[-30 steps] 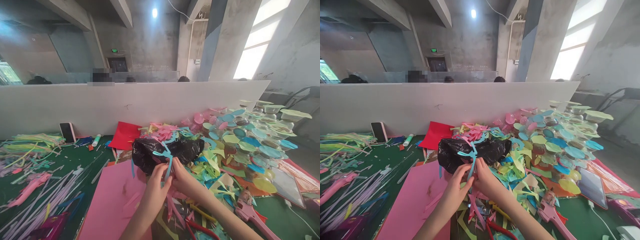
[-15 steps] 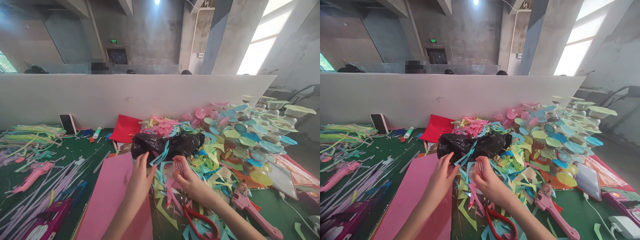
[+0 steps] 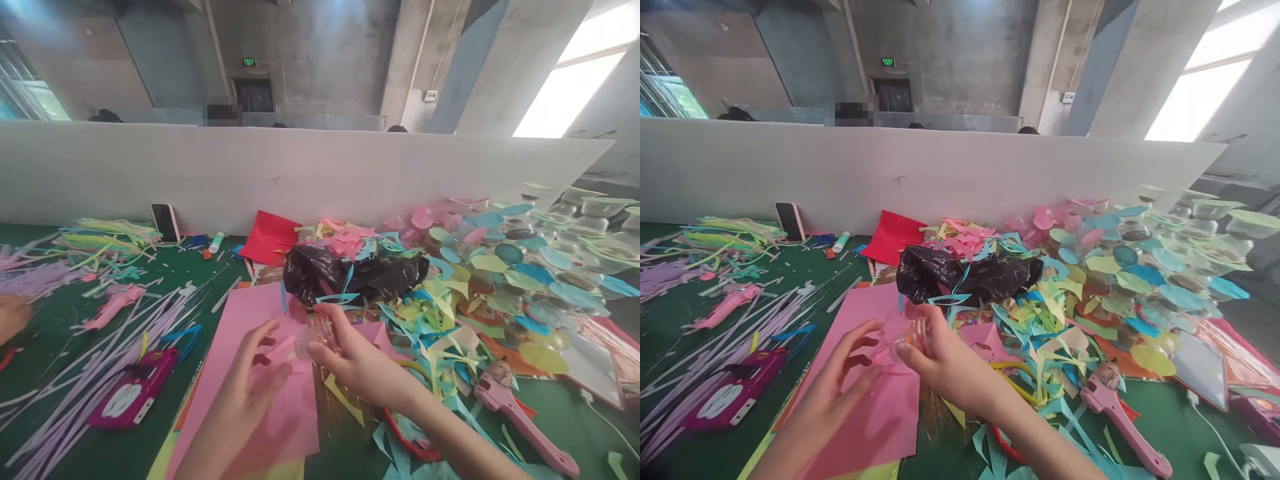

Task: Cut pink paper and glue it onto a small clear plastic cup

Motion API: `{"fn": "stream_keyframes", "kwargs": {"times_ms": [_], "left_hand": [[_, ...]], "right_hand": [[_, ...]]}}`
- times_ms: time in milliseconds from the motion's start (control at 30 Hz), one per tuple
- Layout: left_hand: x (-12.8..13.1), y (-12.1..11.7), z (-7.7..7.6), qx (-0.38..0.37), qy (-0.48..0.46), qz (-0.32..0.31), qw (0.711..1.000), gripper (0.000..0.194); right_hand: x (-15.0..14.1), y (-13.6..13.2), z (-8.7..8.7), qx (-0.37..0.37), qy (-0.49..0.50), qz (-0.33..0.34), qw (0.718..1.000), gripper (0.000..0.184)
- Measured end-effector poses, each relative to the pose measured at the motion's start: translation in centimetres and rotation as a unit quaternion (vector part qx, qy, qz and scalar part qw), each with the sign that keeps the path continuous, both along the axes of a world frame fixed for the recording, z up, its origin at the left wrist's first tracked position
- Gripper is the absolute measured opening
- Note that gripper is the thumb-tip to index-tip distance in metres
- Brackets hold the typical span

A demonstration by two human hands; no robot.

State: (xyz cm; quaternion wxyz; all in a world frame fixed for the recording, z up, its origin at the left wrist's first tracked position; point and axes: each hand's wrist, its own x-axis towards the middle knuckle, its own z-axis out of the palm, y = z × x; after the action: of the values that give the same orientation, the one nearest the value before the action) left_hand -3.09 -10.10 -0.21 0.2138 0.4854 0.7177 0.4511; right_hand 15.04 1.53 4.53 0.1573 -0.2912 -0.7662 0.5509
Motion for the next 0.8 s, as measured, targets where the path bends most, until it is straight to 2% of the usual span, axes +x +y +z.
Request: {"fn": "stream_keyframes", "kwargs": {"times_ms": [100, 233, 300, 367, 433, 500, 600, 700, 800], "left_hand": [[0.2, 1.0, 0.3, 0.012, -0.010, -0.020, 1.000, 0.052], [-1.4, 2.8, 0.1, 0.033, -0.011, 0.026, 0.999, 0.046], [-2.9, 3.6, -0.6, 0.032, 0.023, 0.051, 0.998, 0.047], [-4.4, 4.3, -1.6, 0.045, 0.064, 0.046, 0.996, 0.047], [-5.5, 4.8, -2.4, 0.049, 0.112, 0.033, 0.992, 0.046], [-6.0, 4.6, -2.8, 0.035, 0.175, 0.049, 0.983, 0.049], [-5.5, 2.6, -2.9, -0.027, 0.263, 0.054, 0.963, 0.054], [-4.1, -1.1, -3.7, -0.112, 0.306, -0.023, 0.945, 0.046], [-3.1, -4.7, -5.7, -0.135, 0.331, -0.103, 0.928, 0.056]], "right_hand": [[-3.6, 0.2, 0.0, -0.034, 0.046, 0.042, 0.997, 0.052], [-7.3, 1.0, -0.5, -0.048, 0.022, 0.036, 0.998, 0.060], [-8.5, 1.6, -1.2, -0.025, 0.008, 0.020, 0.999, 0.060], [-9.7, 2.3, -2.3, 0.007, -0.003, 0.014, 1.000, 0.061], [-10.9, 2.9, -3.6, 0.067, -0.006, 0.009, 0.998, 0.058], [-12.0, 3.4, -4.7, 0.117, -0.011, -0.006, 0.993, 0.054], [-13.4, 4.2, -5.7, 0.145, -0.023, -0.020, 0.989, 0.057], [-14.3, 4.9, -6.5, 0.163, -0.040, -0.024, 0.985, 0.062], [-14.9, 5.8, -7.4, 0.181, -0.039, -0.014, 0.983, 0.060]]}}
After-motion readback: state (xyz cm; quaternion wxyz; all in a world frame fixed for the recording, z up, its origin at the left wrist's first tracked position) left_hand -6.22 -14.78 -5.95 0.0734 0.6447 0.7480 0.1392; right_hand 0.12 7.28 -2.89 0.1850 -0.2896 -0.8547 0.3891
